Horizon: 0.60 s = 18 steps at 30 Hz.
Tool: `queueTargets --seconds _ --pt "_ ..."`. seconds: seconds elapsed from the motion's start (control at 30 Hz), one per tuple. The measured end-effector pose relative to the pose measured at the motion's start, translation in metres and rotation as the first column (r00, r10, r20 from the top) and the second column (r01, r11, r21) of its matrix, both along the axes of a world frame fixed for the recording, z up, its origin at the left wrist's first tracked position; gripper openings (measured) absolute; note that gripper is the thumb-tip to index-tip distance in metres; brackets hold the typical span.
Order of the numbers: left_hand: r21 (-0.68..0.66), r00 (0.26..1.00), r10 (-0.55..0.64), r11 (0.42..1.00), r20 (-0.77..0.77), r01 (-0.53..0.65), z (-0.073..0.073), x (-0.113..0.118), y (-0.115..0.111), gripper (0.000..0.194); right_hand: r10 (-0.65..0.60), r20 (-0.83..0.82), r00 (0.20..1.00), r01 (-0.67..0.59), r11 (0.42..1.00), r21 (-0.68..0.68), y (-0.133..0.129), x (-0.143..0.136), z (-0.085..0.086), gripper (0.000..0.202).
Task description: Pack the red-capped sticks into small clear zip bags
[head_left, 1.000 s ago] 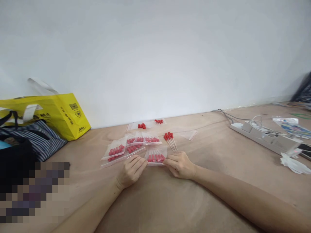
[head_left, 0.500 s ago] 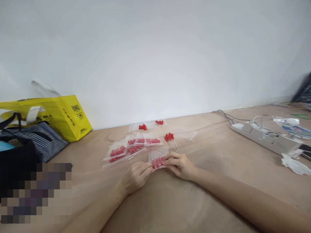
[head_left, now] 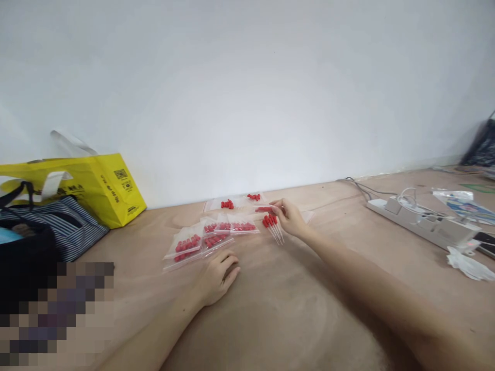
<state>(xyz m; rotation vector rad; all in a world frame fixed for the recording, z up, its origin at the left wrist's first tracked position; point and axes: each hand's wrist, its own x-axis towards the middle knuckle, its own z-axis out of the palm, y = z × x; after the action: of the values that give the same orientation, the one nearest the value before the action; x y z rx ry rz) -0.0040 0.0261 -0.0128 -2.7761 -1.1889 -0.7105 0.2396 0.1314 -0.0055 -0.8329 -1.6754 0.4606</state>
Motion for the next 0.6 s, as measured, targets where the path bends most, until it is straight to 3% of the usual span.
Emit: queueTargets --seconds 0.1,0.2,0.3,0.4,0.47,0.6 --pt "-0.026 0.999 0.02 0.999 -0.025 -0.02 0.0 -0.001 0.0 0.013 0.011 0.121 0.993 -0.014 1.0 0.023 0.021 -0.02 -0.013 0.017" --pt "-0.039 0.999 0.018 0.999 -0.028 -0.019 0.0 -0.001 0.0 0.012 0.058 0.26 0.964 -0.072 0.996 0.045 0.026 -0.032 -0.02 0.018" --pt "-0.053 1.0 0.008 0.999 -0.021 -0.009 0.0 -0.001 0.0 0.012 0.071 0.489 0.869 -0.091 0.996 0.017 0.022 -0.028 -0.017 0.02" --pt "-0.055 1.0 0.006 0.998 -0.021 -0.007 0.0 -0.001 0.0 0.012 -0.103 0.655 0.748 0.195 0.978 -0.07 0.021 -0.007 -0.011 0.025" --pt "-0.056 1.0 0.006 0.998 -0.027 -0.008 0.0 0.0 0.0 0.012 -0.244 0.695 0.676 0.424 0.901 -0.097 0.023 0.014 -0.01 0.031" --pt "-0.053 1.0 0.011 0.999 -0.026 -0.013 0.0 0.0 0.001 0.012 -0.288 0.764 0.577 0.593 0.791 -0.15 0.026 0.05 -0.018 0.036"
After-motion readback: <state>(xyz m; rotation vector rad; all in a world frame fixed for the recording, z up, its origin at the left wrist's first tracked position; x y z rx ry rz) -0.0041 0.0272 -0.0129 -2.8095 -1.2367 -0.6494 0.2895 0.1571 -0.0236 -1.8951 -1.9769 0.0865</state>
